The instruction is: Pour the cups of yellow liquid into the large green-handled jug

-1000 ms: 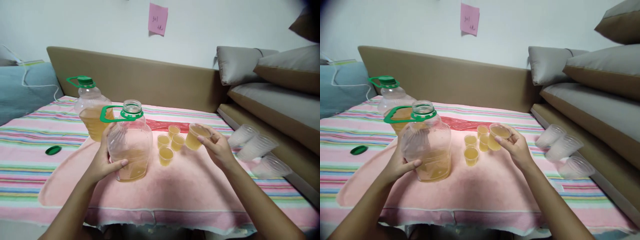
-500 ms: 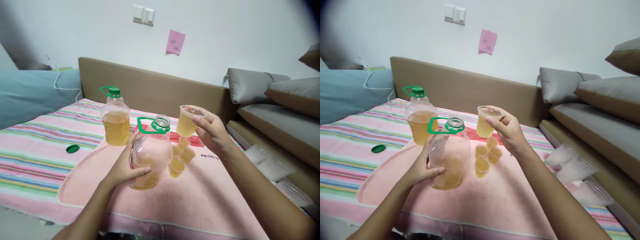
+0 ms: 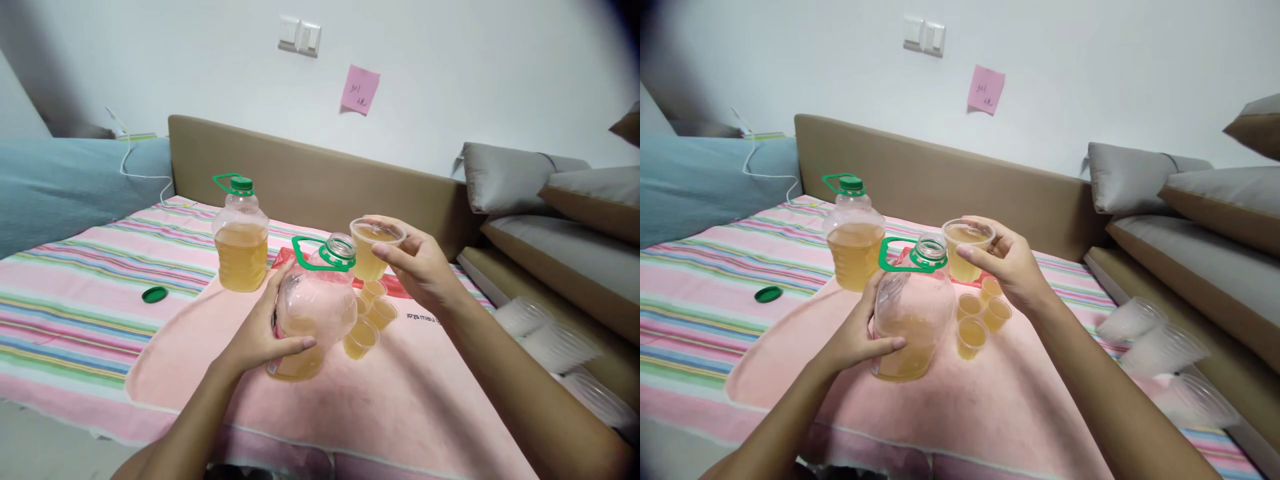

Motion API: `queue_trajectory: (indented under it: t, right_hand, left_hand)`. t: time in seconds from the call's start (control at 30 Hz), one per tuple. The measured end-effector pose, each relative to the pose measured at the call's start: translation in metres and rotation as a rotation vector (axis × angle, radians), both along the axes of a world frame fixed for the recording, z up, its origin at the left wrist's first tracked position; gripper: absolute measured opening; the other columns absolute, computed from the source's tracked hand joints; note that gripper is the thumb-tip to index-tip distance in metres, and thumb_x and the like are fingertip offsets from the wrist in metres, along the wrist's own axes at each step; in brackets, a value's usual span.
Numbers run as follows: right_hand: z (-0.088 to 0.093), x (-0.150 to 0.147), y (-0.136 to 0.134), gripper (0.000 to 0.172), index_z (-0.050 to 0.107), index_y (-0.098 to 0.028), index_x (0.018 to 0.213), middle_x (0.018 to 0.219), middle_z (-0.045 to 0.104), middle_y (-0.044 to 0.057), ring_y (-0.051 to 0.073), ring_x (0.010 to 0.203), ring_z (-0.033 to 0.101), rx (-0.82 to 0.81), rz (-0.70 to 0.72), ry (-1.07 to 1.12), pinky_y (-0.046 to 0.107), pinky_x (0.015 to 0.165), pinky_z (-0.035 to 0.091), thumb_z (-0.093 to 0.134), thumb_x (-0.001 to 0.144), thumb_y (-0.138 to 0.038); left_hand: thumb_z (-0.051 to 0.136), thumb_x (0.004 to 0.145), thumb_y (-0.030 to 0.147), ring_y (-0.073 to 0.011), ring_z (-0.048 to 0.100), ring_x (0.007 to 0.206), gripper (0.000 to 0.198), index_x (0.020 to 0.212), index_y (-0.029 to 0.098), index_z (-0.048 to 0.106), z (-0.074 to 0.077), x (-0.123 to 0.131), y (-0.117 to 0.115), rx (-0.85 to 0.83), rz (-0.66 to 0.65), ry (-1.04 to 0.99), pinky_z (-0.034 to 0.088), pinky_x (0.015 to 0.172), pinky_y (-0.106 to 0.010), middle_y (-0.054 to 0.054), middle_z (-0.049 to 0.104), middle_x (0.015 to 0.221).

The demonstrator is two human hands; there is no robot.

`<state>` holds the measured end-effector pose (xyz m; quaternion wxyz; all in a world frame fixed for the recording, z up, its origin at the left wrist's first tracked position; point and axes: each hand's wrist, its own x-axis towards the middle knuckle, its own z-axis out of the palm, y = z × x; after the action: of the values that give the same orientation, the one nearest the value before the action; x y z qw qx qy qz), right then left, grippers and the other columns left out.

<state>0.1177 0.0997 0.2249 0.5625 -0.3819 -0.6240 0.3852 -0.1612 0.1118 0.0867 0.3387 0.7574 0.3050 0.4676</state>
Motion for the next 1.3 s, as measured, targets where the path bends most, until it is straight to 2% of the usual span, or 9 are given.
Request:
queue_trajectory:
  t: [0.3,0.67,0.8,0.93,1.3]
  right_hand:
    - [0.004,0.004,0.000,0.057,0.081,-0.030,0.122,0.130,0.084,0.006,0.029,0.127,0.076,0.053,0.004,-0.056,0.050,0.114,0.061,0.104,0.071,-0.044]
    - [0.022,0.005,-0.003,0.061,0.083,-0.028,0.118,0.127,0.084,0.006,0.031,0.124,0.078,0.063,-0.014,-0.153,0.052,0.112,0.062,0.107,0.065,-0.042]
    - [0.027,0.010,-0.002,0.055,0.084,-0.031,0.120,0.128,0.084,0.004,0.031,0.122,0.079,0.106,0.028,-0.244,0.050,0.112,0.063,0.105,0.071,-0.041]
    - [0.034,0.014,-0.002,0.053,0.084,-0.035,0.124,0.130,0.083,0.002,0.032,0.121,0.079,0.136,0.054,-0.341,0.050,0.112,0.063,0.103,0.075,-0.044]
    - [0.052,0.015,-0.004,0.053,0.085,-0.033,0.123,0.124,0.084,0.002,0.031,0.115,0.080,0.180,0.056,-0.500,0.047,0.107,0.065,0.102,0.075,-0.047]
  left_hand:
    - [0.094,0.076,0.069,-0.0497,0.024,0.172,0.130,0.179,0.037,0.021,0.001,0.000,0.000,0.009,-0.013,-0.013,0.023,0.139,-0.073,-0.015,0.023,0.188]
    - [0.092,0.076,0.073,-0.0510,0.028,0.171,0.129,0.178,0.036,0.023,-0.001,0.000,0.001,0.030,0.002,-0.005,0.028,0.138,-0.071,-0.015,0.026,0.186]
    - [0.093,0.076,0.073,-0.0513,0.033,0.169,0.129,0.179,0.035,0.023,0.001,0.000,0.000,0.026,0.011,0.009,0.029,0.137,-0.071,-0.016,0.028,0.186]
    - [0.093,0.076,0.072,-0.0515,0.031,0.169,0.131,0.179,0.035,0.021,0.003,-0.001,0.000,0.024,0.004,0.010,0.027,0.138,-0.071,-0.016,0.026,0.186]
    - [0.093,0.076,0.073,-0.0519,0.031,0.169,0.131,0.179,0.037,0.021,0.001,-0.001,0.001,0.023,0.000,0.008,0.027,0.137,-0.072,-0.015,0.027,0.186]
